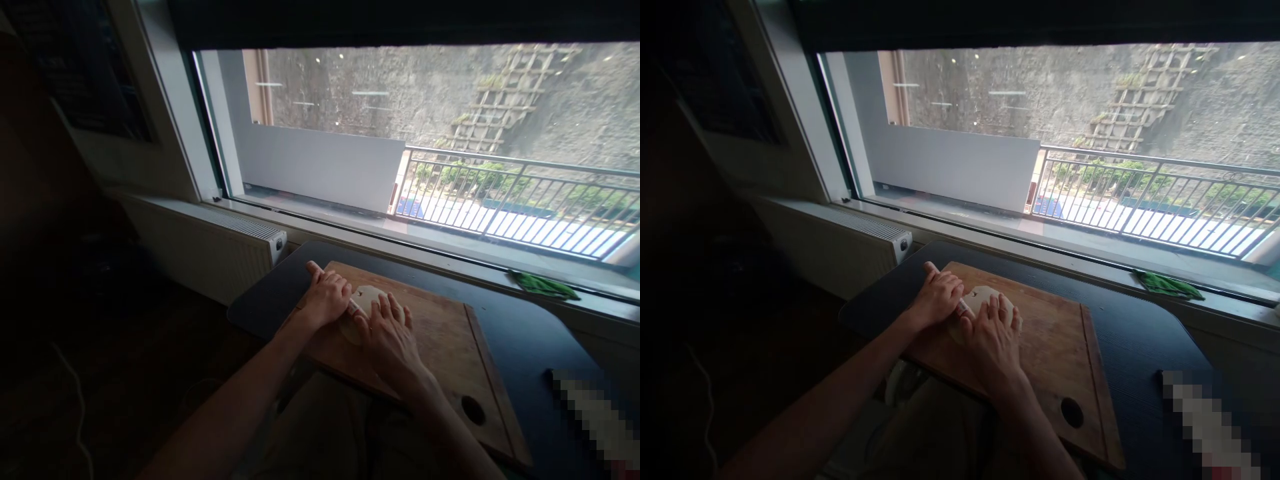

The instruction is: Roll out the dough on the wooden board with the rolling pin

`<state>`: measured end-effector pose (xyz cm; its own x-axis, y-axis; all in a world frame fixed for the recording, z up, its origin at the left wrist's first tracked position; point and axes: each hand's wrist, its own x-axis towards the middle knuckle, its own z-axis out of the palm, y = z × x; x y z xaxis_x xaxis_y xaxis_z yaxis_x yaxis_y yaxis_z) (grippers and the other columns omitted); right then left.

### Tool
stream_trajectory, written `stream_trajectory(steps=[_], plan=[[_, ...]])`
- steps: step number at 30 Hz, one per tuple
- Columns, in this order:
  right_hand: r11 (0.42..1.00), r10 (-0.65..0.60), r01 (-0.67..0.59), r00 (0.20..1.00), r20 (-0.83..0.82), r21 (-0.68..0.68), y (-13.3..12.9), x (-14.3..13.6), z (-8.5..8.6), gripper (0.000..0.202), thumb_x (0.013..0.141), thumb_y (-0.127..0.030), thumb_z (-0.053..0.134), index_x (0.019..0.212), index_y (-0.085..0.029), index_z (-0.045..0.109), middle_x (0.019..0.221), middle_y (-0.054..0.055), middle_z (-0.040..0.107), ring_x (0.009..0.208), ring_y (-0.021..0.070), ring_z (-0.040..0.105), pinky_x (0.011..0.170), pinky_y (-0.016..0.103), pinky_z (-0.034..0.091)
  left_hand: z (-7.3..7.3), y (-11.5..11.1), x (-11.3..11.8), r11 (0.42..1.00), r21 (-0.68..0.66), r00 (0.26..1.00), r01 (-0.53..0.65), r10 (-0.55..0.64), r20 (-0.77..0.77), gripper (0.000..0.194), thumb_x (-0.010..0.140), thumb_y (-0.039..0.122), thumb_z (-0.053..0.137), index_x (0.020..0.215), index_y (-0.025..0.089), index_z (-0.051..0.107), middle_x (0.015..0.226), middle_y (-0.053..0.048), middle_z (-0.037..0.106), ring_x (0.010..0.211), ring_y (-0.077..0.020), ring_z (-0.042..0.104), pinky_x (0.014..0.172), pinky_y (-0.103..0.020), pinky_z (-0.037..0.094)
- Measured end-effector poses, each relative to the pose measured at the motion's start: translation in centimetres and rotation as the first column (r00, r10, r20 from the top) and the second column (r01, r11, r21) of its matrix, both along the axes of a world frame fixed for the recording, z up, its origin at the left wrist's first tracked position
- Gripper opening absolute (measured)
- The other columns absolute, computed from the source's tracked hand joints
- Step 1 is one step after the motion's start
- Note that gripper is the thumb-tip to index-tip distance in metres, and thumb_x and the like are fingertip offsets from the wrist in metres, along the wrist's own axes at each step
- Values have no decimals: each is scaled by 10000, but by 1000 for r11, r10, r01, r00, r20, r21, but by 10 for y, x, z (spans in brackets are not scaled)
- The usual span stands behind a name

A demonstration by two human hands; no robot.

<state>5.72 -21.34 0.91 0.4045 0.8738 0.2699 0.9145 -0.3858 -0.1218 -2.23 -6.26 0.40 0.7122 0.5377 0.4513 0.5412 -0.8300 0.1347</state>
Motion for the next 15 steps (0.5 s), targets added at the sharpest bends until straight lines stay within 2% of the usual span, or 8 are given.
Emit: stream_trajectory(steps=[4, 7, 9, 12, 15], plan=[[990, 130, -133, 989, 64, 54, -14, -38, -9, 553, 935, -437, 253, 1377, -131, 380, 1469, 122, 294, 1387, 268, 87, 1093, 496, 28, -9, -21, -41, 991, 75, 989, -115, 107, 103, 317, 928, 293, 328, 1067, 184, 591, 1178, -84, 597, 1216, -230, 416, 1065, -449, 215], [985, 143, -150, 987, 77, 82, -11, -33, -10, 526, 940, -434, 238, 1361, -164, 402, 1459, 103, 321, 1384, 262, 103, 1093, 493, 30, -9, -27, -55, 987, 88, 987, -138, 130, 93, 328, 926, 327, 342, 1083, 182, 590, 1160, -89, 608, 1192, -243, 443, 1081, -480, 170], [992, 83, -88, 994, 67, 89, -1, -14, -5, 522, 940, -457, 227, 1324, -179, 446, 1452, 101, 333, 1378, 265, 130, 1088, 498, 50, -7, -24, -50, 990, 64, 990, -126, 122, 70, 334, 933, 345, 328, 1014, 199, 617, 1082, -73, 643, 1123, -232, 498, 1082, -490, 165], [999, -2, 1, 1000, 16, 46, 21, 22, 8, 550, 929, -510, 221, 1286, -181, 480, 1440, 119, 343, 1365, 285, 165, 1067, 531, 93, 0, -10, -26, 990, 32, 990, -137, 136, 37, 343, 935, 336, 321, 928, 212, 641, 1058, -63, 657, 1088, -228, 520, 1069, -508, 185], [998, 15, -17, 999, -43, -54, 36, 45, 19, 565, 909, -559, 249, 1267, -200, 498, 1435, 123, 348, 1354, 306, 188, 1044, 555, 139, 6, 3, -4, 990, 2, 990, -143, 143, 0, 318, 921, 326, 350, 946, 217, 647, 1098, -63, 652, 1140, -238, 491, 1051, -520, 217]])
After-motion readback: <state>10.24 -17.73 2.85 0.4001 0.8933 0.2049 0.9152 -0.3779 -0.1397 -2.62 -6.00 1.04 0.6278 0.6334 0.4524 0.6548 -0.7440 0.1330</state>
